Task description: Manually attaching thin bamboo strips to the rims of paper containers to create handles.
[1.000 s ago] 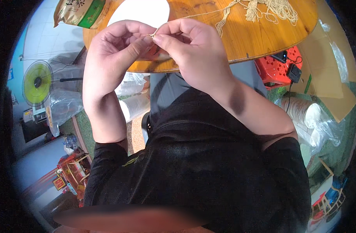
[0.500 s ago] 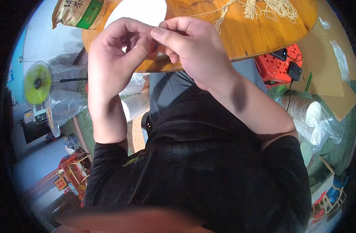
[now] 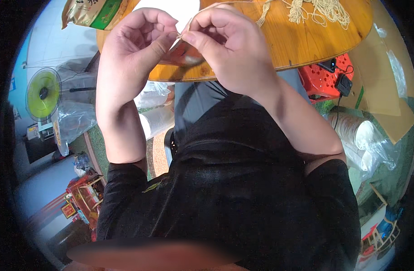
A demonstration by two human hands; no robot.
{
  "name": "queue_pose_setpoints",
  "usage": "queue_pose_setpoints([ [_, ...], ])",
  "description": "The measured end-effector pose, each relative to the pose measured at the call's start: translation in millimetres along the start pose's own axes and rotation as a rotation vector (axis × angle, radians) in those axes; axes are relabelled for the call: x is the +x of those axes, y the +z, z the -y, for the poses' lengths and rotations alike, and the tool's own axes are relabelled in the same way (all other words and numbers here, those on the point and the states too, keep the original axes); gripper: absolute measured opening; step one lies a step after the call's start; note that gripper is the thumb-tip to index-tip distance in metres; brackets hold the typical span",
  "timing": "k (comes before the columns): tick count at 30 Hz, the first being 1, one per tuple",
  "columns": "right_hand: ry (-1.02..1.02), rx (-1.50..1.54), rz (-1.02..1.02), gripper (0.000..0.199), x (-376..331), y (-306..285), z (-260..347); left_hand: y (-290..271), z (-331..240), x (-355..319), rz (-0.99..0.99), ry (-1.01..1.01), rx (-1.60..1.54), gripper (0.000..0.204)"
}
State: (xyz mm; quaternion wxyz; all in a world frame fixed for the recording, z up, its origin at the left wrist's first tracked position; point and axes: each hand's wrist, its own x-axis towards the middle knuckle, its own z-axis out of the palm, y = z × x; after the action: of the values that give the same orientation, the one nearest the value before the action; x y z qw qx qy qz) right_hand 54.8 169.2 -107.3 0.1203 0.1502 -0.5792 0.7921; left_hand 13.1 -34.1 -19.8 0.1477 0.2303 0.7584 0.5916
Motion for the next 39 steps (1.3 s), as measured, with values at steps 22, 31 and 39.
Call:
queue_pose_setpoints([
  [22, -0.848, -0.797, -0.215, 0.022, 12, -6, -7, 15, -7, 1, 0.016, 0.053, 0.003, 0.023],
  [31, -0.939, -0.848, -0.157, 0.026, 10, -12, -10, 5, -20, 5, 0.115, -0.038, 0.211, 0.017],
  [39, -0.534, -0.404, -0.157, 0.01, -16, 0, 2, 8, -13, 7, 0.068, 0.036, 0.339, 0.014],
])
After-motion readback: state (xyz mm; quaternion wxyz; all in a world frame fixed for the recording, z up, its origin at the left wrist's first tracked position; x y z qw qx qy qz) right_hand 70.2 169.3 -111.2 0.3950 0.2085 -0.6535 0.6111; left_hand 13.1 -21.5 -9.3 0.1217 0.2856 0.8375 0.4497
